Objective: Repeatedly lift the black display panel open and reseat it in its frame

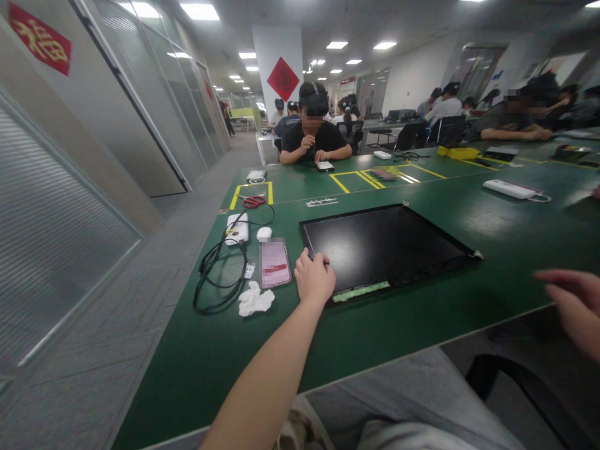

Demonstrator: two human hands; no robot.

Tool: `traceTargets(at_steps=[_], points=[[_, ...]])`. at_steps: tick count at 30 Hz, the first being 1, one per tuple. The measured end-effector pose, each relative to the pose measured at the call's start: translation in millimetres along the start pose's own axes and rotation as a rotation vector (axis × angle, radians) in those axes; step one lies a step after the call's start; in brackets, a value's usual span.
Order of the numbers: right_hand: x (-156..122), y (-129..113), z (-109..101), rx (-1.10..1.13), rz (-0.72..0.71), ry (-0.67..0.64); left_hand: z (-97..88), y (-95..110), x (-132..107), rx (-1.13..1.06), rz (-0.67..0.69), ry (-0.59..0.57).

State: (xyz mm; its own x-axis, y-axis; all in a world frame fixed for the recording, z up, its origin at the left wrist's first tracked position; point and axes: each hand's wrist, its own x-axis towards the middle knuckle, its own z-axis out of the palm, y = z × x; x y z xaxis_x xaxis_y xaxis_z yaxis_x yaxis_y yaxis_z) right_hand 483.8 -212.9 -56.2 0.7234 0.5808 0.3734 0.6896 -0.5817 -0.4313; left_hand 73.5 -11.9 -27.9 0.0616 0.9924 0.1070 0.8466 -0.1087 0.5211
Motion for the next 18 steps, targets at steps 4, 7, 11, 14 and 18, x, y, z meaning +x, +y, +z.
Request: traceTargets(at_steps=[4, 7, 11, 14, 18], points=[[34.0, -34.7, 27.1, -0.133, 0.164, -0.096, -1.4, 0.9, -0.5, -0.008, -0.001, -0.004], [29.4, -46.7, 47.8, -0.179, 0.235, -0.133, -3.5, 1.4, -0.6, -0.016, -0.005, -0.013], [23.2, -44.0, 48.7, -0.197, 0.248, -0.163, -5.3, -0.6, 0.4, -0.02, 0.006, -0.027], [24.6, -43.7, 45.5, -0.187, 0.26, -0.189, -4.9, -3.8, 2.2, -0.015, 0.022, -0.041], [26.0, -48.1, 48.9, -0.179, 0.327, -0.161, -4.3, -8.4, 3.9, -0.01, 0.048, -0.053]])
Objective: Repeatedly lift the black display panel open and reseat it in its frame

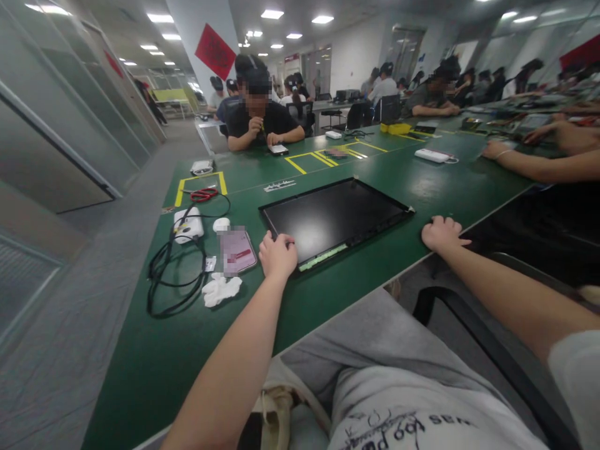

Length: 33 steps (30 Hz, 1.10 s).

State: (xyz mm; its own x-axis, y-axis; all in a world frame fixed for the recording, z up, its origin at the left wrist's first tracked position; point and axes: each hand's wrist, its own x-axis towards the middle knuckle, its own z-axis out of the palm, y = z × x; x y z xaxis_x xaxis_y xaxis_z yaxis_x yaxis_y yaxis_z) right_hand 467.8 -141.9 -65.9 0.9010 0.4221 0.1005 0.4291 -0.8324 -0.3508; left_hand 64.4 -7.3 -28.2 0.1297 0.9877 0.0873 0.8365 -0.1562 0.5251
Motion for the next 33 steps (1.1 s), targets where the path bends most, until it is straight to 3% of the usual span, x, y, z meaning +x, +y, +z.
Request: traceTargets(at_steps=[13, 19, 22, 25, 29, 33], points=[[-3.6, -2.0, -3.6, -0.037, -0.019, 0.011, -0.9, -1.6, 2.9, -0.004, 0.0, -0.011], [46.3, -4.5, -35.9, 0.011, -0.079, -0.076, -0.1, -12.0, 9.5, -0.026, 0.014, -0.023], [85.3, -27.5, -48.8, 0.106, -0.204, -0.111, -0.9, -15.7, 11.5, -0.046, 0.026, -0.024], [118.7, -63.1, -48.8, 0.181, -0.286, -0.178, -1.8, -19.9, 11.7, -0.06, 0.03, -0.009], [148.7, -106.8, -31.1, 0.253, -0.384, -0.303, 1.6, -27.6, 9.1, -0.084, 0.056, 0.028], [164.5, -125.2, -5.4, 0.273, -0.457, -0.43, 9.9, -28.8, 3.8, -0.095, 0.041, 0.128]])
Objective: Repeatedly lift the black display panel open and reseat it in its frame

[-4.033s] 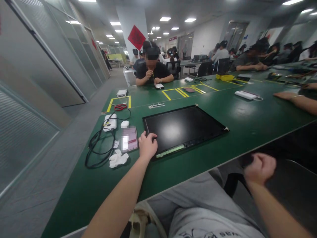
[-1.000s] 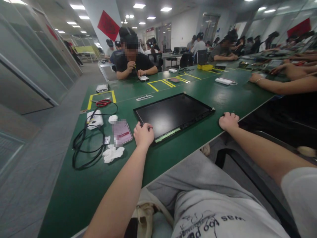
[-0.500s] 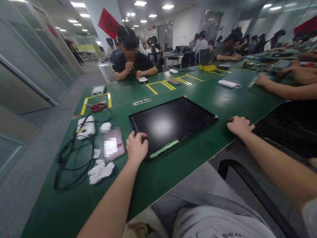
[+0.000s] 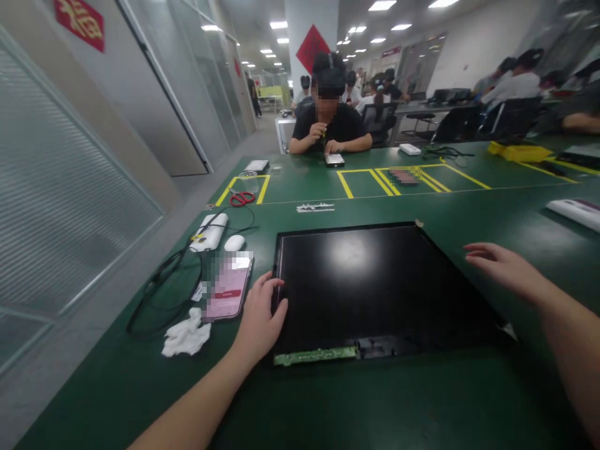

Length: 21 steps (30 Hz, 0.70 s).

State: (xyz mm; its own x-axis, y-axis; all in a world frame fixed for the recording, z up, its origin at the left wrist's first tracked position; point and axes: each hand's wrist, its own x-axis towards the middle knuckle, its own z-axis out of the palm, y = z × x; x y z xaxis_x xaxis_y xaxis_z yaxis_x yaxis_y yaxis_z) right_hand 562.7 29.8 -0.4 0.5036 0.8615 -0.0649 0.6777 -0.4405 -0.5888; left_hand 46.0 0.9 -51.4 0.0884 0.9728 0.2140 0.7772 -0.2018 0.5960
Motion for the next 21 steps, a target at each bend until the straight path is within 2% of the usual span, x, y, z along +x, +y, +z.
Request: traceTargets(at_steps=[5, 9, 11, 17, 21], points=[[9.9, 18.2, 11.7, 0.054, 0.024, -0.114, 3.4, 8.8, -4.7, 0.041, -0.031, 0.025], [11.1, 30.0, 13.6, 0.05, 0.147, -0.198, -2.6, 16.2, 1.8, 0.055, -0.067, -0.012], [12.0, 34.0, 17.0, 0.025, 0.163, -0.223, -7.3, 17.9, 8.2, 0.053, -0.064, -0.044], [19.2, 55.1, 31.7, -0.14, -0.033, -0.109, -22.5, 10.1, 13.2, 0.024, -0.054, -0.084], [21.8, 68.4, 34.8, -0.106, -0.058, -0.081, -27.8, 5.2, 3.0, 0.04, 0.003, -0.096]])
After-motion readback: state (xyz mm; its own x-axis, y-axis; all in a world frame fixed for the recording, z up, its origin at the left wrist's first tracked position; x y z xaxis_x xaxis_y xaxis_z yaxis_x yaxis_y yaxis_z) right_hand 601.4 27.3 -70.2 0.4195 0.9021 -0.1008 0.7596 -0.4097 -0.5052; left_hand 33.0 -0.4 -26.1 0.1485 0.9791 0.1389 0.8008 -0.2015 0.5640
